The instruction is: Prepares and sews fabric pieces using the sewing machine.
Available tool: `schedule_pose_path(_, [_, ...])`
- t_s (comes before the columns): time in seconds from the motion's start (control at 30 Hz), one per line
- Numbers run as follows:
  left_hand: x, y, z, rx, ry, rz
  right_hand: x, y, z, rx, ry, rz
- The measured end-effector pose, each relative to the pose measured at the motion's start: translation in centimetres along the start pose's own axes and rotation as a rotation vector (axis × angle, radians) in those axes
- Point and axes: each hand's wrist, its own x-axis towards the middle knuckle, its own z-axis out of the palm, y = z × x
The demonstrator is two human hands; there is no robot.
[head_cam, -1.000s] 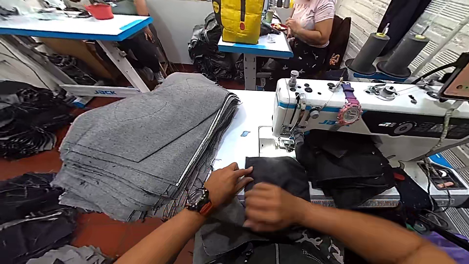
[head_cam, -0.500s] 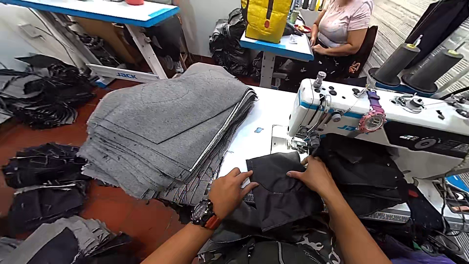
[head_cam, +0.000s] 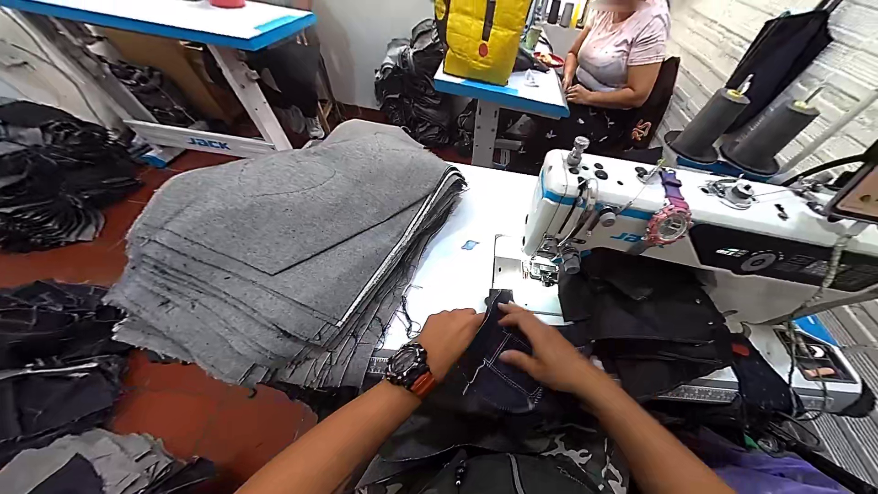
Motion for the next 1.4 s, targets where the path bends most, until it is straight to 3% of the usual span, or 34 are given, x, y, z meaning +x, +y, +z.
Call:
schedule_pose_path(0.13, [-0.9, -3.4, 1.2, 0.028, 0.165, 0.214, 0.6, 2.2, 2.6, -0.330, 0.117, -0.019])
schedule_pose_path(0.27, [-2.8, -7.8, 2.9, 0.225, 0.426, 0.537, 1.3, 2.1, 2.9, -0.273, 0.208, 0.057])
schedule_pose_path(0.33, [-3.8, -8.6, 2.7, 0.264, 0.376, 0.693, 1.6, 1.9, 3.8, -0.214, 0.331, 0.093])
schedule_pose_path(0.4, [-4.8, -7.1, 0.3, 0.244, 0.211, 0.856, 1.8, 1.5, 4.4, -0.157, 0.412, 0.147])
schedule_pose_path(0.47, [-5.4, -3.6, -3.2, 0.266, 0.223, 1.022, 1.8, 1.3, 4.5, -0.110, 0.476, 0.146])
schedule_pose_path(0.53, [-6.0, 0.5, -7.3, 0.326, 0.231, 1.072, 1.4, 1.3, 4.7, -0.050, 0.496, 0.078])
schedule_pose_path(0.67, [-2.4, 5.0, -12.8, 0.224, 0.279, 0.916, 0.4, 0.5, 3.5, 0.149, 0.538, 0.038])
schedule_pose_path(0.73, [1.9, 5.0, -12.0, 0.184, 0.245, 0.674, 1.0, 0.2, 2.6, 0.252, 0.603, 0.222])
schedule_pose_path(0.83, [7.7, 3.0, -7.5, 0.176, -0.060, 0.246, 3.5, 2.0, 0.9, 0.718, 0.420, 0.460])
schedule_pose_path(0.93, [9.4, 0.6, -4.1, 0.046, -0.144, 0.138, 4.9, 0.5, -0.7, 1.021, 0.504, 0.849])
schedule_pose_path(0.97, [9.3, 0.4, -4.0, 0.028, -0.150, 0.132, 4.5, 0.4, -0.7, 0.963, 0.440, 0.787])
schedule_pose_path(1.03, [8.9, 0.3, -4.5, 0.019, -0.177, 0.102, 3.0, 1.7, -0.1, 0.555, 0.230, 0.352])
schedule_pose_path(1.1, [8.5, 0.4, -4.8, 0.010, -0.209, 0.065, 2.0, 2.6, 1.5, 0.344, 0.384, -0.027])
schedule_pose_path(1.2, [9.0, 0.1, -5.3, 0.008, -0.271, 0.033, 2.4, 3.9, 1.8, 0.334, 0.441, -0.226])
schedule_pose_path(1.3, [9.6, 0.4, -5.6, 0.025, -0.289, 0.009, 3.2, 4.3, 0.6, 0.379, 0.307, -0.192])
schedule_pose_path(1.4, [10.5, 1.1, -5.5, 0.061, -0.287, -0.011, 5.8, 4.0, -1.9, 0.460, -0.217, 0.294])
